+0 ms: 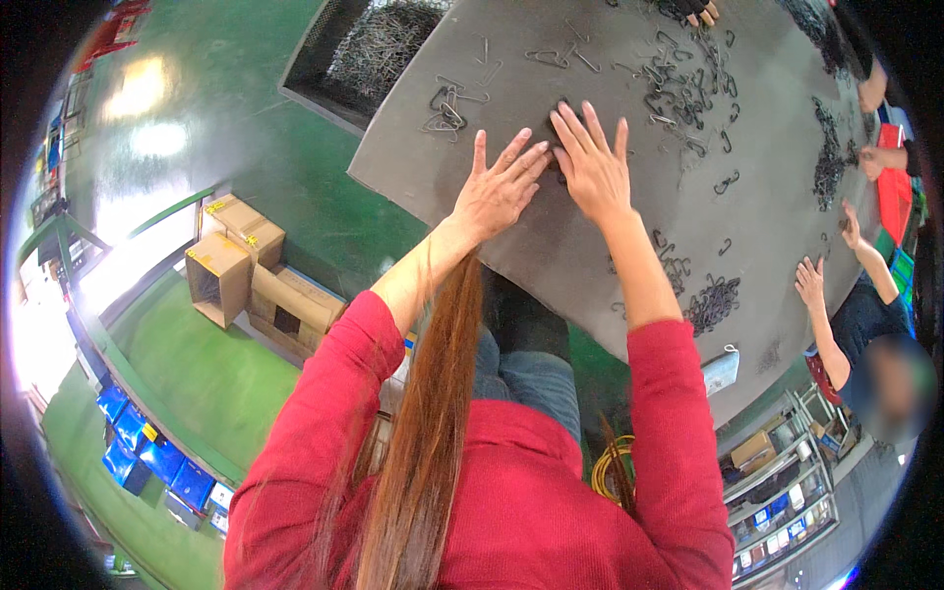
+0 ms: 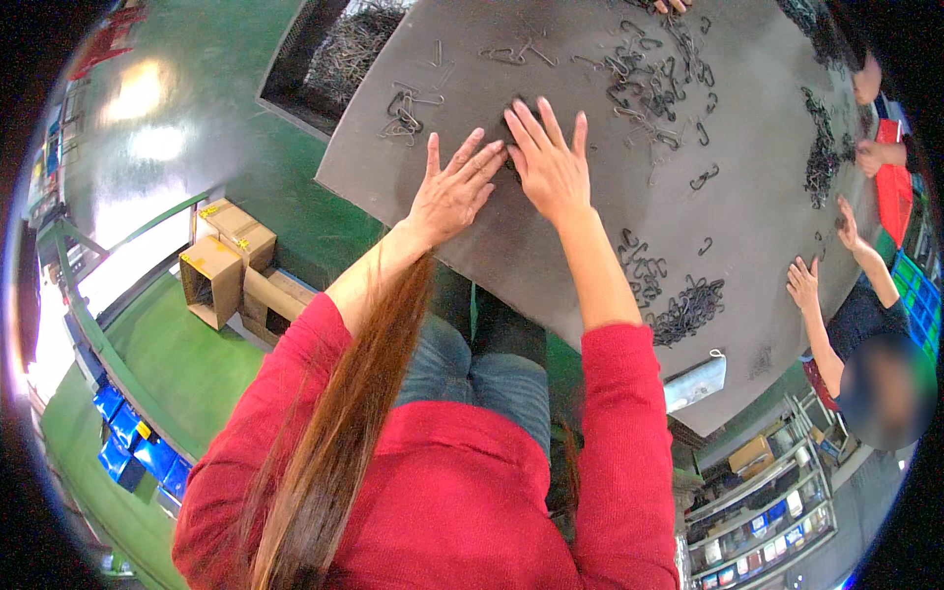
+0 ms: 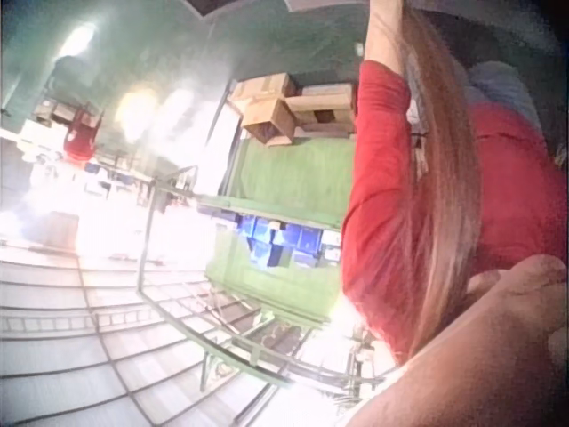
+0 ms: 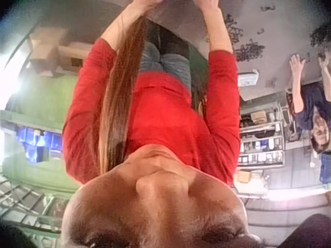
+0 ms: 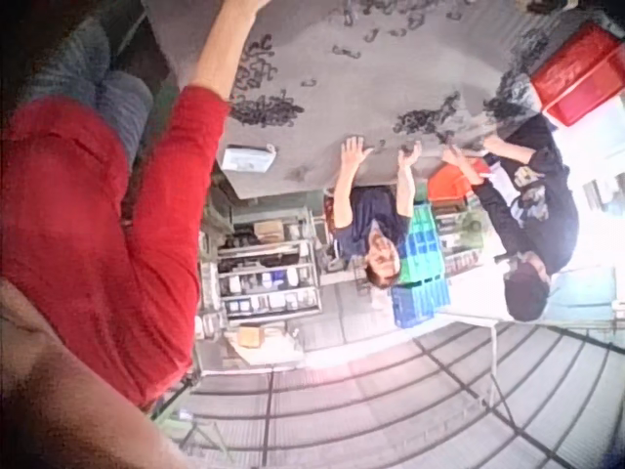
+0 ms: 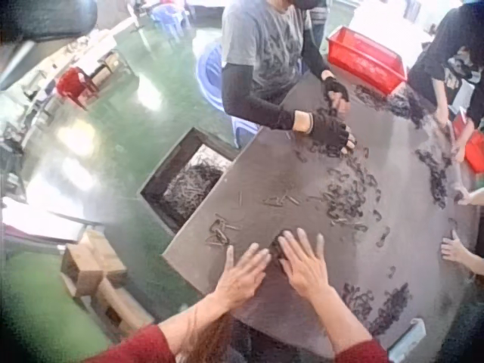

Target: The person sorts small metal hooks on a table by hand, separating them into piles and occasionally moving them into a mesh bin. The person works alongside others at the same table, each handling their own portion of the parts.

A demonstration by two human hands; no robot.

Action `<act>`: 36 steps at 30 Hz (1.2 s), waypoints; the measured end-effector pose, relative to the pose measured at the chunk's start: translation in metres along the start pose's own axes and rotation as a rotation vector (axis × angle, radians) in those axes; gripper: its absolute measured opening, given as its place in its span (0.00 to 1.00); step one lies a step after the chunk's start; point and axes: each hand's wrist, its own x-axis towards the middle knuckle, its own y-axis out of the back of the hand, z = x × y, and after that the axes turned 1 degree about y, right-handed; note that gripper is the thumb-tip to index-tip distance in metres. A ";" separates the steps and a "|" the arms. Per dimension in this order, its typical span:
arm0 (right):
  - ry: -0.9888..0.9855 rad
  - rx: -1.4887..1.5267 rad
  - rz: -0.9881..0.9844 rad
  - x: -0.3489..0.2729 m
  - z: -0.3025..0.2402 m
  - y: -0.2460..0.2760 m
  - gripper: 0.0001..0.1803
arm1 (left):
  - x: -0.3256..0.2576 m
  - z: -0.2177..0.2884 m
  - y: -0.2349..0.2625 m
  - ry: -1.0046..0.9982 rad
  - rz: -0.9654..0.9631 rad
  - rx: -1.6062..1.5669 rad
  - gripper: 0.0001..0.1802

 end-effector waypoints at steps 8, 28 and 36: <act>-0.184 -0.030 0.057 -0.056 0.034 -0.005 0.29 | 0.021 -0.085 0.032 0.664 0.605 -0.116 0.11; -0.279 0.290 0.011 0.087 -0.123 -0.028 0.12 | 0.021 -0.103 0.023 0.826 0.576 -0.163 0.07; -0.357 0.387 -0.128 0.099 -0.130 -0.018 0.09 | 0.018 -0.102 0.031 0.810 0.620 -0.254 0.08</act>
